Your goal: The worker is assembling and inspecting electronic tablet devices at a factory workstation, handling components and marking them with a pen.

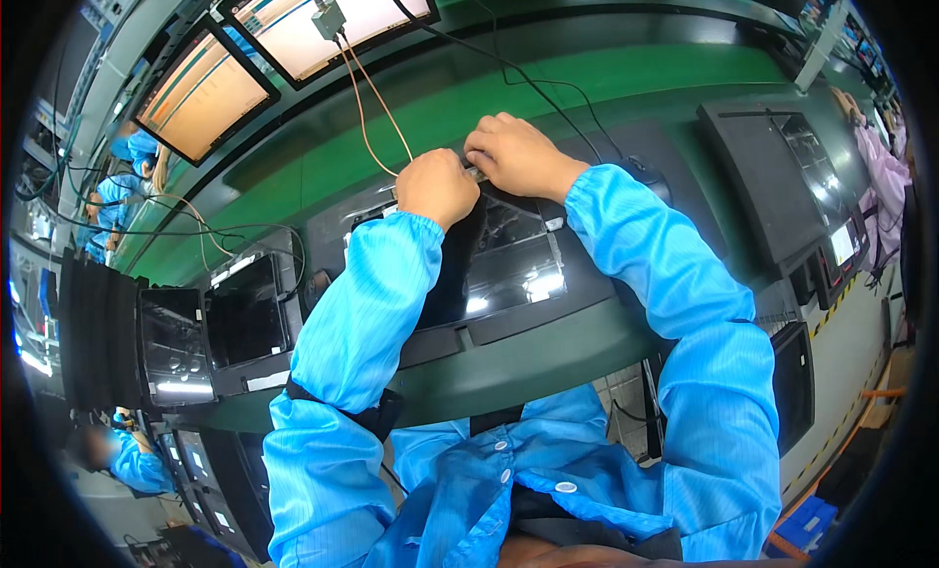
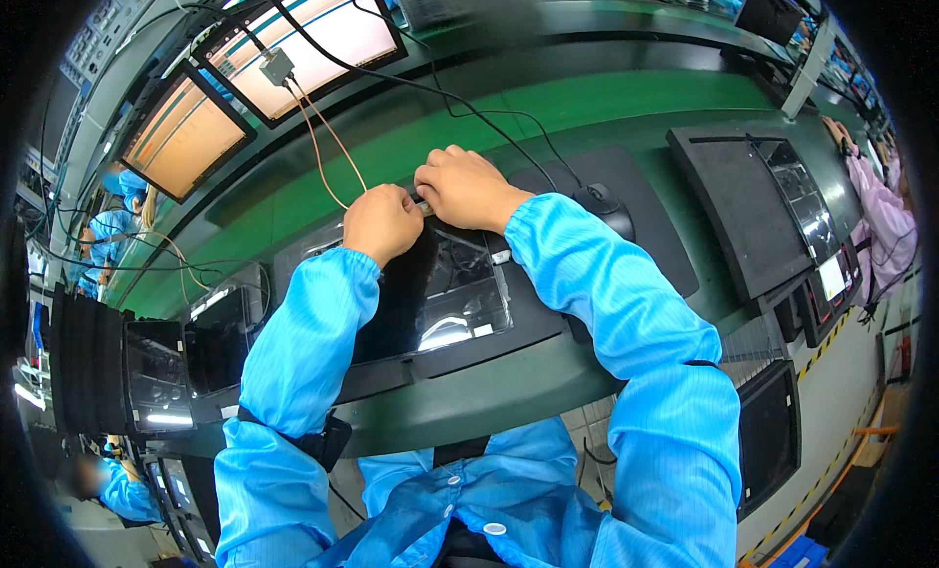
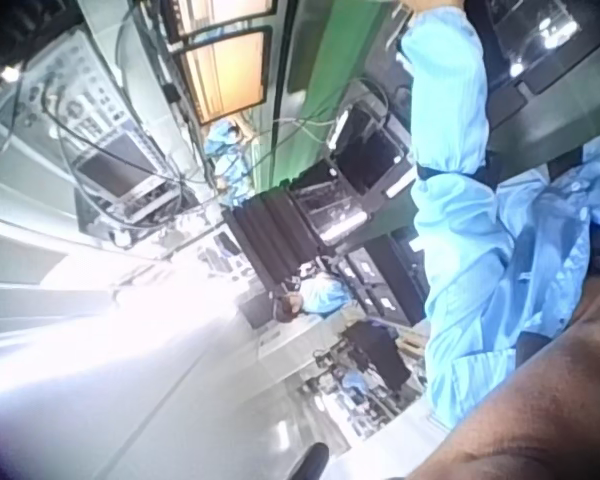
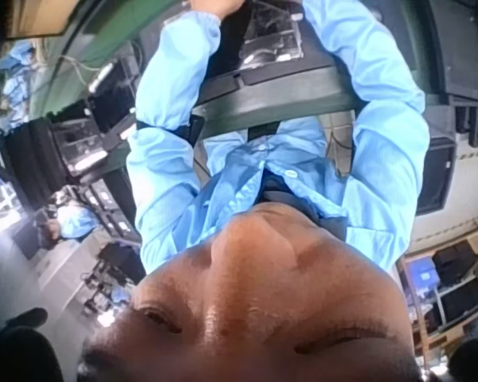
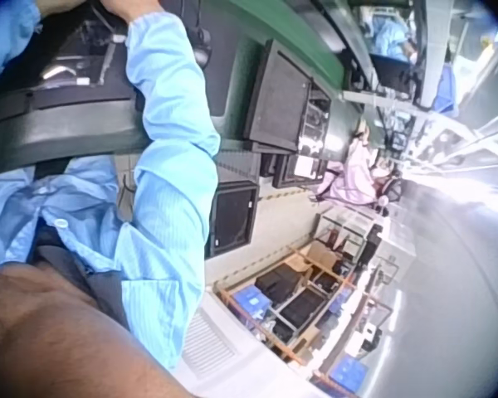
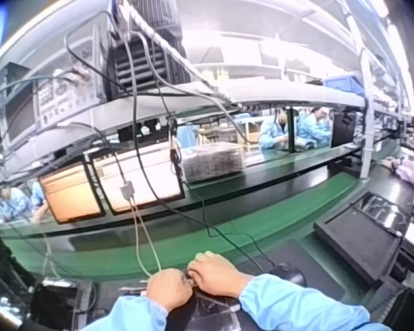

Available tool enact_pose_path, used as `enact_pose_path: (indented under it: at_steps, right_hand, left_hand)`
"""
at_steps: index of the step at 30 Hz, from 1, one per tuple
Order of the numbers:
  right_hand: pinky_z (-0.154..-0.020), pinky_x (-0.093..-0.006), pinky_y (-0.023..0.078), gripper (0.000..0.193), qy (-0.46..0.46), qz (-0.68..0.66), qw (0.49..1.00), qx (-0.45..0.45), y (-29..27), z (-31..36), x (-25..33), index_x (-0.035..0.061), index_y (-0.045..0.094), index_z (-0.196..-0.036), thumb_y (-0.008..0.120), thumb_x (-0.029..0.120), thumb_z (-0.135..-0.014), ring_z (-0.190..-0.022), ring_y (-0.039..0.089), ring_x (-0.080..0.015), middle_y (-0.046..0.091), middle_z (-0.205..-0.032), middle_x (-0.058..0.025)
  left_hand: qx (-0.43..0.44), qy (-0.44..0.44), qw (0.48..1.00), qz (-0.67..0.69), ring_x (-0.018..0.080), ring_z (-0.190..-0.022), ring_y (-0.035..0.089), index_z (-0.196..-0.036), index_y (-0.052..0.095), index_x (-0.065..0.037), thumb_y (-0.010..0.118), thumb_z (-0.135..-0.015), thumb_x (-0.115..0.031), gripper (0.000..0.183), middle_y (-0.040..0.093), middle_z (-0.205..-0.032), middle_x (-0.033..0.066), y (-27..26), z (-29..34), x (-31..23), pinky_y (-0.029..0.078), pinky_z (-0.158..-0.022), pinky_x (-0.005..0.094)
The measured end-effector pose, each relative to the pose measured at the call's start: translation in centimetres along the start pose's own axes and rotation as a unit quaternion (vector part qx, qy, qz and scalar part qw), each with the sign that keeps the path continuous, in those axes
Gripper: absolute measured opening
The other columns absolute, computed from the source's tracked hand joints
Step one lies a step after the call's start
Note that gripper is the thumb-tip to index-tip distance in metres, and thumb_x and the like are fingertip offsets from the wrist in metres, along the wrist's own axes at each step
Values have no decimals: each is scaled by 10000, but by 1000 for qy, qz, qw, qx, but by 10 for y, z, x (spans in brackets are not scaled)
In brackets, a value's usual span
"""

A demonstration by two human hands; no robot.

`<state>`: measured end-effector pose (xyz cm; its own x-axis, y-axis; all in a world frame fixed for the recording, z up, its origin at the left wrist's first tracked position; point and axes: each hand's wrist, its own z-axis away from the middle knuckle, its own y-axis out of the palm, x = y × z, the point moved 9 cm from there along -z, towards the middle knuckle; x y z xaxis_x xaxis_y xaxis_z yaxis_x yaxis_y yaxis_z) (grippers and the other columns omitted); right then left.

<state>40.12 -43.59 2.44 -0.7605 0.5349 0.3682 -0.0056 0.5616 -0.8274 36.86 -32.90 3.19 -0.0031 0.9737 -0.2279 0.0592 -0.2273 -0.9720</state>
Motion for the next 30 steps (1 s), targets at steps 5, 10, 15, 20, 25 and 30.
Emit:
enact_pose_path:
  at_steps: [5, 10, 15, 20, 25, 30]
  right_hand:
    - [-945, -464, 483, 204, -7, 1, 1000, -9, 2, 0, 2, 101, 735, -1079, 617, 244, -994, -1068, 593, -320, 649, -1088, -97]
    - [-915, -453, 484, 135, 4, 5, 1000, -21, 0, 2, 2, 90, 714, -1024, 648, 192, -967, -1043, 599, -323, 643, -1068, -96]
    - [-934, -470, 487, 193, 15, 17, 1000, 0, 0, 0, 5, 105, 728, -1076, 606, 230, -995, -1065, 594, -318, 645, -1092, -97]
    - [-979, -446, 482, 233, -9, -74, 994, 75, 2, 0, -6, 119, 782, -1118, 636, 247, -989, -1105, 590, -318, 657, -1109, -97]
    - [-1011, -419, 474, 233, -13, -111, 991, 80, 0, 4, -2, 137, 805, -1133, 696, 241, -956, -1130, 589, -307, 675, -1140, -89]
    - [-994, -426, 492, 201, 9, -48, 997, 58, -3, 2, 6, 119, 807, -1071, 686, 231, -954, -1131, 598, -309, 686, -1146, -79]
  left_hand:
    - [-66, 60, 995, 43, 410, -895, 688, -822, 723, -6, 646, -856, -175, 189, 709, -889, 201, -1, 10, 3, 545, -818, 515]
    - [-101, 82, 988, 78, 407, -881, 671, -792, 689, -5, 646, -848, -143, 155, 684, -877, 208, 2, 11, 2, 533, -803, 520]
    - [-164, 94, 981, 38, 372, -812, 671, -801, 651, -6, 676, -874, -160, 172, 667, -828, 183, -11, 9, 20, 520, -744, 486]
    - [-165, 68, 973, 144, 389, -822, 680, -889, 637, -4, 666, -921, -159, 161, 698, -868, 181, -20, 20, 46, 521, -753, 485]
    - [-160, 37, 962, 219, 358, -797, 696, -892, 641, -7, 668, -929, -155, 155, 716, -851, 178, -17, 25, 65, 531, -725, 433]
    - [-116, -13, 954, 275, 294, -743, 714, -911, 677, -7, 681, -940, -184, 179, 725, -802, 147, -16, 22, 70, 537, -709, 395]
